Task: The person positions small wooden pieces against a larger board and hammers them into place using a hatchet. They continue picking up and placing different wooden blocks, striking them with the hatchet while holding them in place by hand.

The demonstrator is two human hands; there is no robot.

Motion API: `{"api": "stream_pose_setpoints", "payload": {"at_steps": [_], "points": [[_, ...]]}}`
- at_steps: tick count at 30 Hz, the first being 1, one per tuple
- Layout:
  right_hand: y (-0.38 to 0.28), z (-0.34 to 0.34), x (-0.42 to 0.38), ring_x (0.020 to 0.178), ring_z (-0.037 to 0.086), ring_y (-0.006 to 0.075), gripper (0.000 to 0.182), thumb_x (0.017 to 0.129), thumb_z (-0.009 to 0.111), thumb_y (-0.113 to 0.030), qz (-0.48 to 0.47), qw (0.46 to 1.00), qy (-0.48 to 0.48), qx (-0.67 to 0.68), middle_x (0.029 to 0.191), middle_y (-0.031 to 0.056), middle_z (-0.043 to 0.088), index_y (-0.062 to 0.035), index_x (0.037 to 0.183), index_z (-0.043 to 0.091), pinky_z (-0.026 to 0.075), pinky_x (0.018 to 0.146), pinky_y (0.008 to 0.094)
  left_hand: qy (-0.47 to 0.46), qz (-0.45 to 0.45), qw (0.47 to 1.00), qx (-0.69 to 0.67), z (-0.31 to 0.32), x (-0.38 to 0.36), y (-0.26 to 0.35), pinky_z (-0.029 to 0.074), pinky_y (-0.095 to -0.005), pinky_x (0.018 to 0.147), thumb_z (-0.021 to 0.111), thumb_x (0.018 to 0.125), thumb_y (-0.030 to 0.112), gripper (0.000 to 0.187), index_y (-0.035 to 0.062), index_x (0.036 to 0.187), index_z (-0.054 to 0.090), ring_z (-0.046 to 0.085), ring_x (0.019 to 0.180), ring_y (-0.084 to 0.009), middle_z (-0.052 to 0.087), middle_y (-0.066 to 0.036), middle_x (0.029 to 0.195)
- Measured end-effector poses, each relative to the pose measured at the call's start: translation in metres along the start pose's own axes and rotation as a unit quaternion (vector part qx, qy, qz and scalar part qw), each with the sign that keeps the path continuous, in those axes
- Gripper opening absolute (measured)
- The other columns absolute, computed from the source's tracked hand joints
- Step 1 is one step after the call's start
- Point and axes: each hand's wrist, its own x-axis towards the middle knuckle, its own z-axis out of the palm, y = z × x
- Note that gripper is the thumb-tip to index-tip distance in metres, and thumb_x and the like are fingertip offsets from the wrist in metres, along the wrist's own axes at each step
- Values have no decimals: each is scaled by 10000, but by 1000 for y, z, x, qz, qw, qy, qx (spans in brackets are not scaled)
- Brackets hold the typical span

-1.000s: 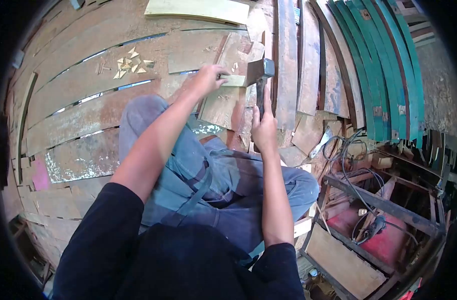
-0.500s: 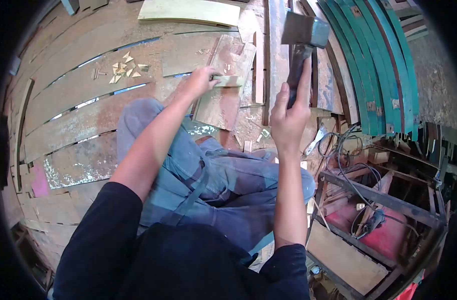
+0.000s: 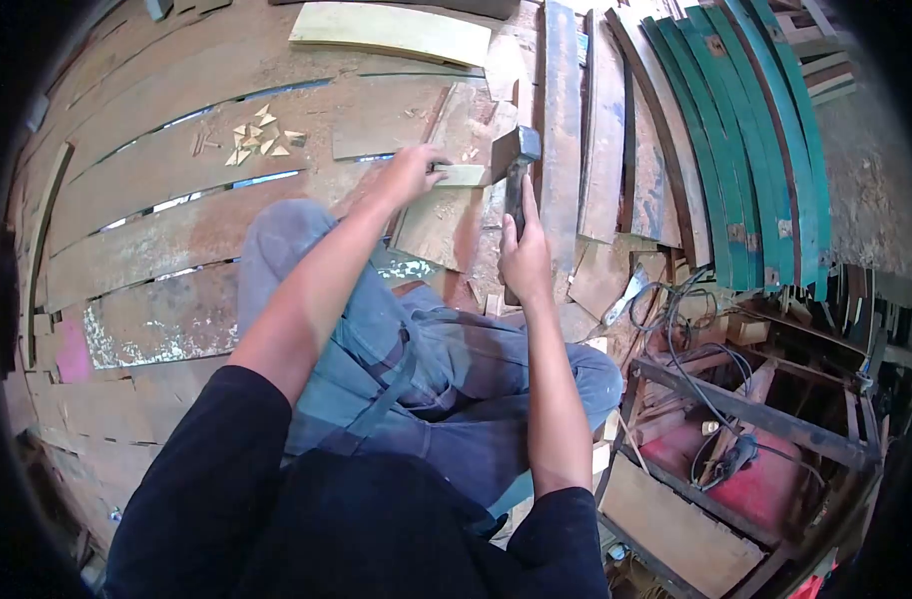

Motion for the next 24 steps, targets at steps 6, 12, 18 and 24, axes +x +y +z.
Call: {"api": "stream_pose_setpoints", "payload": {"at_steps": [6, 12, 18, 24], "points": [[-36, -25, 0, 539, 466, 87, 571, 984, 466, -52, -5, 992, 50, 116, 779, 49, 566, -112, 1524, 292, 423, 494, 298, 28, 32, 999, 5, 4, 0, -5, 514, -399, 822, 741, 758, 86, 209, 66, 966, 734, 649, 904, -333, 688, -144, 952], [-101, -55, 4, 393, 339, 45, 610, 1022, 424, -104, -96, 961, 123, 228, 587, -33, 412, -145, 1553, 128, 314, 348, 228, 24, 31, 999, -3, 1, 1, -1, 522, -388, 800, 735, 763, 91, 203, 65, 965, 738, 658, 871, -327, 693, -142, 944], [7, 9, 11, 511, 435, 116, 605, 991, 473, -77, -173, 975, 120, -65, 761, 61, 578, -186, 1542, 250, 421, 491, 294, 26, 19, 999, -5, 1, 0, -3, 516, -388, 824, 744, 770, 114, 206, 80, 974, 737, 655, 901, -319, 691, -139, 959], [-5, -2, 2, 1057, 570, 374, 607, 971, 491, -68, 14, 999, -15, 31, 1244, 258, 566, -194, 1525, 279, 470, 865, 406, 15, 20, 1000, -1, 10, 4, -10, 503, -404, 865, 753, 763, 129, 218, 93, 977, 737, 641, 944, -317, 688, -127, 976]]}}
